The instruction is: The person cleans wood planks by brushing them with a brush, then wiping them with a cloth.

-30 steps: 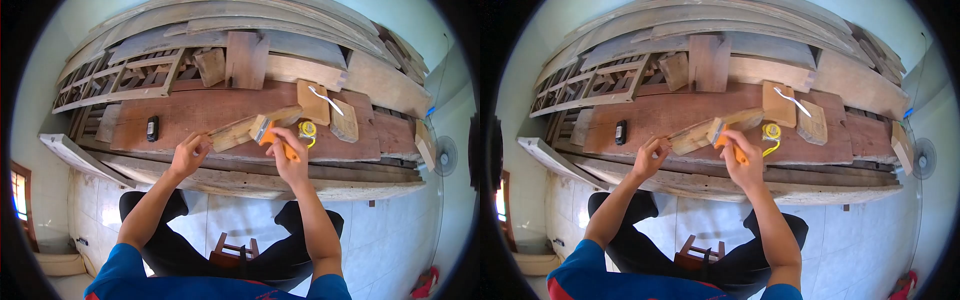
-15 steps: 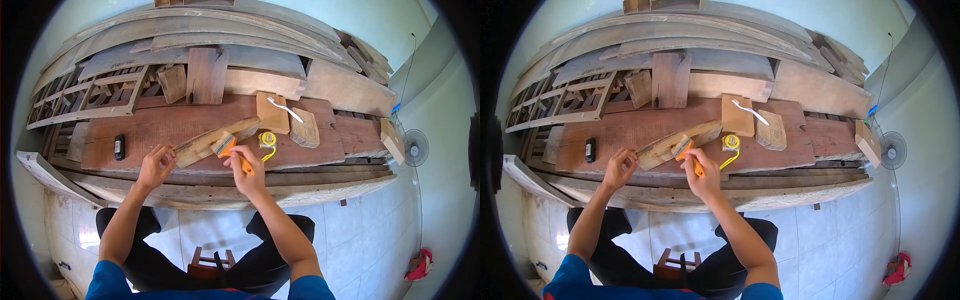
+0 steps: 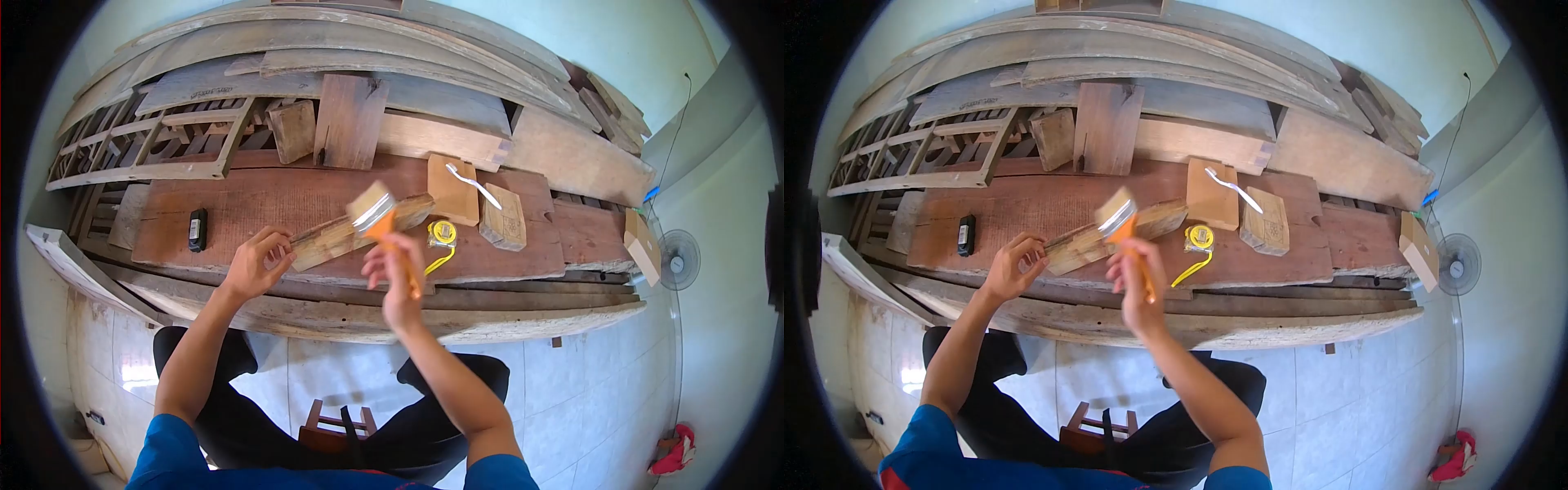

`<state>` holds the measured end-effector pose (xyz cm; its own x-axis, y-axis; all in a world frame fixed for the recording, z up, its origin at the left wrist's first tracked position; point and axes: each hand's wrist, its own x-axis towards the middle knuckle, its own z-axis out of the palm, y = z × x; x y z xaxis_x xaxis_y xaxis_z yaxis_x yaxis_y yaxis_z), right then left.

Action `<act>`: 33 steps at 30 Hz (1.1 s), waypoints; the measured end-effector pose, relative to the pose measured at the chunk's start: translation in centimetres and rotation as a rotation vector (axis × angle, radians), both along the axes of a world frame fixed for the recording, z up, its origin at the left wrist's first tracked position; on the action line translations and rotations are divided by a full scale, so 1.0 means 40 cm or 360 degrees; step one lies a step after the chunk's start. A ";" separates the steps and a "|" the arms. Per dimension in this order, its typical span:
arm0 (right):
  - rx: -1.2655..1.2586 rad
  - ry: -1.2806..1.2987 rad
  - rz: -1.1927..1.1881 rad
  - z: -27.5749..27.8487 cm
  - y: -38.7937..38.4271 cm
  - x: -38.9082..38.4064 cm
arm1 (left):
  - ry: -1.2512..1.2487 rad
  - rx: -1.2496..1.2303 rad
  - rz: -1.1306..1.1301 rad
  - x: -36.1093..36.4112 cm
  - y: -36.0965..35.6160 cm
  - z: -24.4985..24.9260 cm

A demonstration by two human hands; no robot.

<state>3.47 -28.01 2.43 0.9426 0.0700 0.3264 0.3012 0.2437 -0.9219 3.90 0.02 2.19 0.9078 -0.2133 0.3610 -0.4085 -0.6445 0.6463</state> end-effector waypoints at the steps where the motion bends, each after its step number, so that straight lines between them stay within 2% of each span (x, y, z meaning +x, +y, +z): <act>1: 0.0084 0.0061 0.0115 -0.014 0.019 -0.019 | -0.0008 -0.0005 -0.0001 0.007 0.002 -0.007; 2: -0.0085 0.0101 0.0305 -0.028 0.040 -0.041 | -0.0014 -0.0004 -0.0010 0.014 0.003 -0.011; 5: -0.0581 -0.0333 0.0263 -0.050 0.072 -0.061 | -0.0019 -0.0041 -0.0060 0.024 0.003 -0.015; 6: -0.0735 -0.0375 0.0152 -0.041 0.049 -0.035 | -0.0024 -0.0025 -0.0055 0.024 0.003 -0.013; 9: -0.1520 -0.0319 -0.0234 0.061 -0.055 0.052 | -0.0039 -0.0029 -0.0043 0.026 -0.005 0.000; 12: -0.1516 -0.0461 -0.0430 0.078 -0.063 0.063 | -0.0057 -0.0035 -0.0056 0.031 -0.004 0.004; 15: -0.1440 -0.0651 0.0047 0.030 0.017 -0.008 | -0.0065 -0.0052 -0.0063 0.038 -0.014 -0.004; 18: -0.1692 -0.0520 0.0215 0.052 0.017 -0.026 | -0.0042 -0.0056 -0.0048 0.034 -0.012 -0.010; 21: -0.1239 -0.0613 -0.0270 0.080 -0.052 0.056 | -0.0048 -0.0058 -0.0066 0.027 -0.021 0.010; 23: -0.1514 -0.0449 -0.0551 0.071 -0.100 0.093 | -0.0023 -0.0089 -0.0060 0.024 -0.021 0.003; 24: -0.1529 -0.0377 -0.0500 0.071 -0.097 0.084 | -0.0008 -0.0090 -0.0052 0.021 -0.020 0.006; 27: -0.1227 -0.0674 -0.0103 0.047 -0.008 -0.004 | 0.0001 -0.0095 -0.0055 0.010 -0.026 -0.003; 29: -0.1352 -0.0951 0.0115 0.034 0.028 -0.036 | -0.0089 -0.0044 -0.0102 0.027 -0.005 -0.013; 32: -0.1318 -0.0629 0.0128 0.086 -0.026 -0.002 | -0.0055 0.0009 -0.0049 0.014 -0.005 0.002; 33: -0.1303 -0.0466 -0.0006 0.051 -0.055 0.040 | -0.0033 0.0010 -0.0034 0.011 -0.005 0.007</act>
